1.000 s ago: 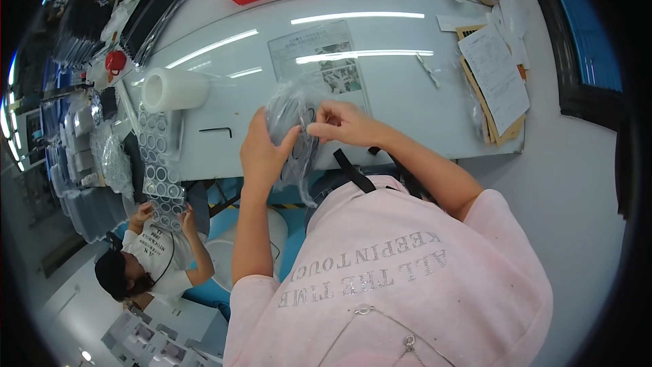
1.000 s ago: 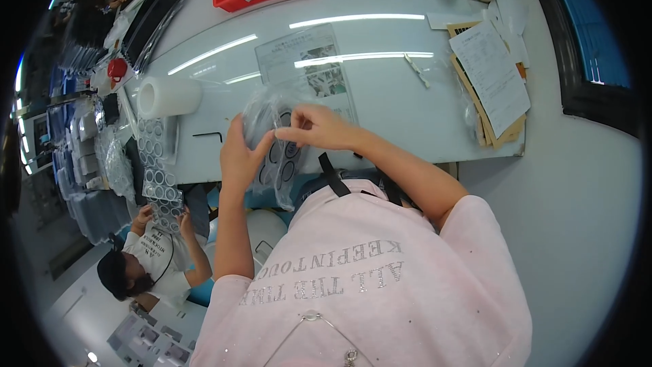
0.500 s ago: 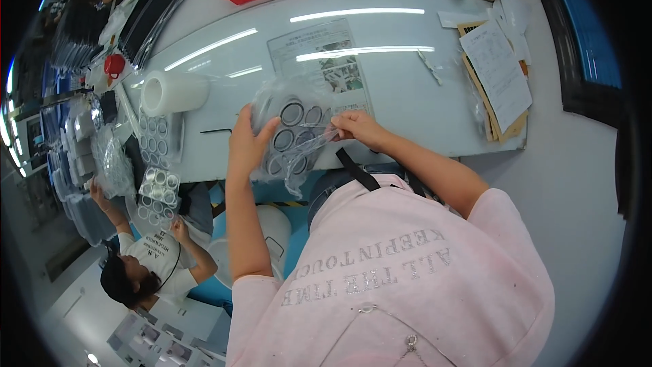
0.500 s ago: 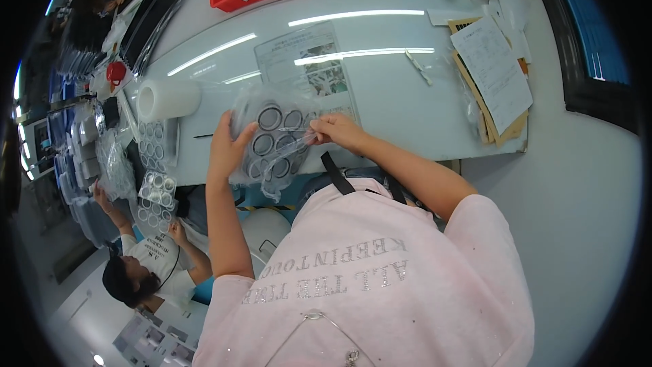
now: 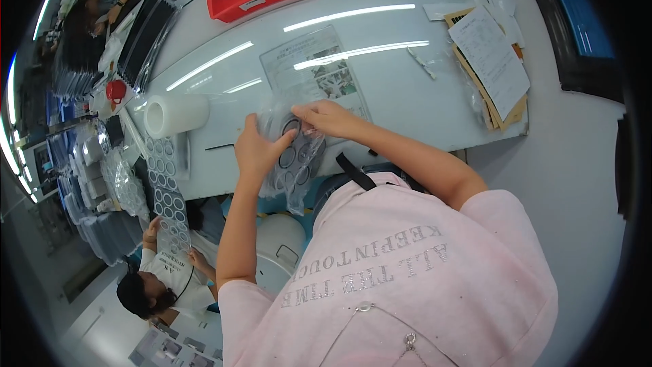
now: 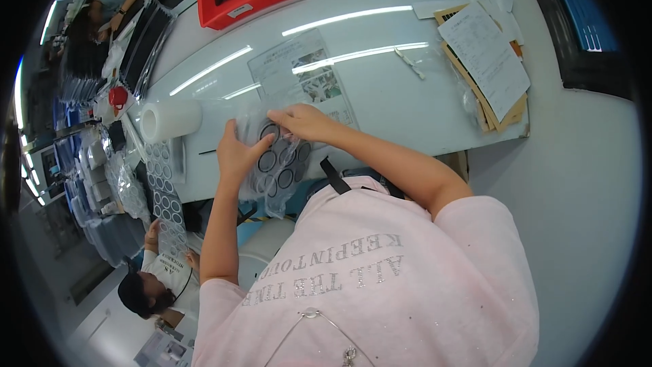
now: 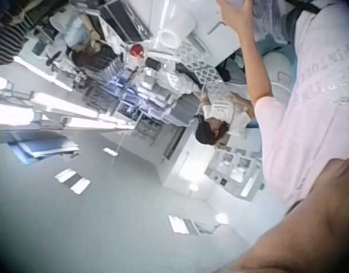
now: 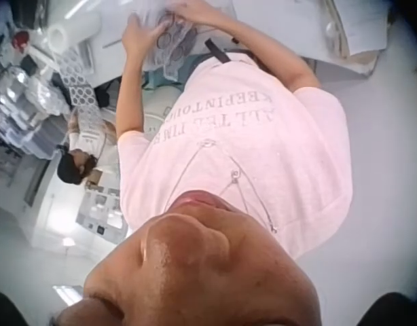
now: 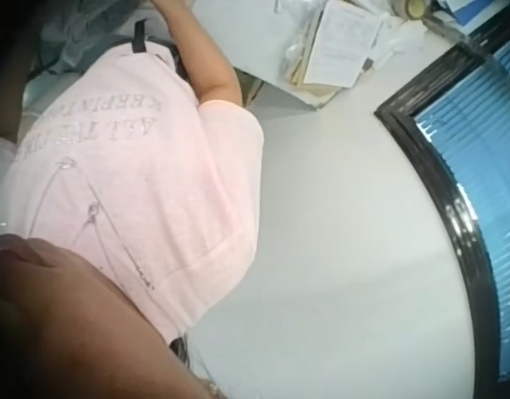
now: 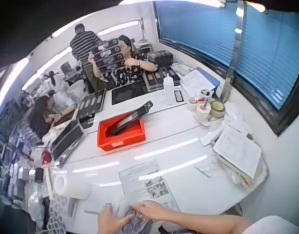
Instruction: Packaging small circular components into plastic trays and placing the trays into bags.
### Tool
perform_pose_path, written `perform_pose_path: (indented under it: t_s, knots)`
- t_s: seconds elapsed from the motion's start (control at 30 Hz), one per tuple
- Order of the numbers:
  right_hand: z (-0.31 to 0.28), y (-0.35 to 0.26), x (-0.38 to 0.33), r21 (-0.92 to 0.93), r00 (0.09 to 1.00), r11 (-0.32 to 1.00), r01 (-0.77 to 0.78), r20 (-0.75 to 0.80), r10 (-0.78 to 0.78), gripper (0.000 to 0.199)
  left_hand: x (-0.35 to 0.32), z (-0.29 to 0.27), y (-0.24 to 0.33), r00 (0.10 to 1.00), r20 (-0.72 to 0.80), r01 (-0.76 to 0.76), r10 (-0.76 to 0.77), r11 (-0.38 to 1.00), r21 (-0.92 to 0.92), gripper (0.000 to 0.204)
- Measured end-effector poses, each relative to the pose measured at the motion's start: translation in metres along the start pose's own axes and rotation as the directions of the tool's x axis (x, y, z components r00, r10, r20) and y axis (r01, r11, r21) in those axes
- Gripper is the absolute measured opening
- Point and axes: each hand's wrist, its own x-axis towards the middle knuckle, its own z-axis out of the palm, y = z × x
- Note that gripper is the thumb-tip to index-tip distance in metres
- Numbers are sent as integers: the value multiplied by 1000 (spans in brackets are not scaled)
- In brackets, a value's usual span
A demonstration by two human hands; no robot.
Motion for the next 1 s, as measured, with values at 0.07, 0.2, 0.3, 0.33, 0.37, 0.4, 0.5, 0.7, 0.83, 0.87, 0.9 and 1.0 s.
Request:
perform_pose_path:
  t_s: [0.07, 0.2, 0.3, 0.33, 0.37, 0.4, 0.5, 0.7, 0.83, 0.87, 0.9, 1.0]
  knots:
    - [-6, -8, 2, -319, 977, 930, 181, 163, -135, 45, -6, -11, -4, 997, -67, 29, -36, 994, -106, 76]
    - [-9, 4, -18, 25, 999, 999, -29, 24, 28, 49, 0, -17, -62, 955, -51, 134, -293, 576, -806, 61]
    - [-18, -10, -34, 78, 997, 994, 71, 15, -72, 50, -2, -11, -74, 913, 19, 98, -409, 173, -980, 52]
    - [-24, -20, -39, 73, 1000, 997, 26, -19, -25, 48, -3, -4, -75, 893, 6, 96, -451, 177, -980, 53]
    - [-32, -27, -41, 67, 998, 998, -15, -62, 19, 47, 0, 4, -72, 875, -6, 92, -483, 178, -980, 53]
    - [-27, -29, -39, 59, 998, 998, -12, -64, 16, 47, 3, 9, -70, 876, -8, 86, -482, 173, -981, 53]
    - [-11, -24, -38, -748, 943, 650, 135, -105, -317, 44, 4, 21, -59, 860, -21, 111, -510, 228, -967, 54]
    - [-73, -9, -28, -544, 962, 838, -39, -247, -116, 24, 5, 29, -60, 878, -20, -19, -478, 8, -1000, 54]
    - [-87, -31, -54, -602, 893, 670, 434, 187, -410, 37, -3, 29, -73, 904, 119, 95, -410, -78, -992, 53]
    - [-142, -27, -51, -523, 975, 842, 128, -87, -202, 38, -8, 31, -71, 915, 148, 101, -375, -144, -985, 52]
    - [-171, -22, -53, -339, 943, 923, -183, -327, 67, 41, -15, 34, -72, 915, 158, 113, -371, -140, -984, 52]
    - [-201, -37, -41, -308, 947, 942, -136, -319, 32, 41, -11, 44, -71, 937, 153, 133, -313, -84, -988, 54]
